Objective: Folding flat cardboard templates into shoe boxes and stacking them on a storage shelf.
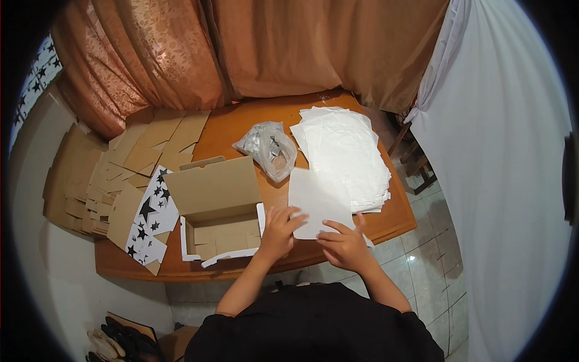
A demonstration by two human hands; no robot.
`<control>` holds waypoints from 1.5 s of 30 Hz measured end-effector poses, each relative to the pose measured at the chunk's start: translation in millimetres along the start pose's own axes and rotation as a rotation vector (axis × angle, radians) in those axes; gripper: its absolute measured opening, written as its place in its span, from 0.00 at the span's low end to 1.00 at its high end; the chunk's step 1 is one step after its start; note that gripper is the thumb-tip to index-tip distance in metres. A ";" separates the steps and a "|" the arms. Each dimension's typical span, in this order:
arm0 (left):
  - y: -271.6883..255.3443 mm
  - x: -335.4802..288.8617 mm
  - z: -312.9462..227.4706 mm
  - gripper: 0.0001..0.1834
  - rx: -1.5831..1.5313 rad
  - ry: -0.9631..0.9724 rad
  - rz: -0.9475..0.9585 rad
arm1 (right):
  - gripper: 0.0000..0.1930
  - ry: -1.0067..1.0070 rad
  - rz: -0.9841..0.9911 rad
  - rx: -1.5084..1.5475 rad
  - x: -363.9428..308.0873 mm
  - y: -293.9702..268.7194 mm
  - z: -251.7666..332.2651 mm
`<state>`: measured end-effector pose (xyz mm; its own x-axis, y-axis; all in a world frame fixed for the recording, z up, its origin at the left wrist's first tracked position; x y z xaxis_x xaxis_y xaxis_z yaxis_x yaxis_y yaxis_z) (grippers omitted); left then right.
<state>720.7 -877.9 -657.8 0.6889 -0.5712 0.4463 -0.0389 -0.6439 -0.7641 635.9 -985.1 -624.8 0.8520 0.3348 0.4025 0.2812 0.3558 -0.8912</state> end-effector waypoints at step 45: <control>-74.4 -82.7 157.4 0.24 0.216 0.463 0.445 | 0.16 0.765 -0.230 0.080 130.6 189.8 18.8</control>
<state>780.5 -702.6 -711.1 0.2581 -0.9484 0.1840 -0.0686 -0.2079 -0.9757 792.3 -857.5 -737.5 0.8511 -0.4353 0.2934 0.4787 0.4143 -0.7741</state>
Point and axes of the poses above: each hand's wrist, its own x-axis towards the middle knuckle, its own y-axis out of the palm, z = x × y, the point moved 9 cm from there along x, towards the middle knuckle, and after that the axes turned 2 degrees about z, right-handed, at the moved point
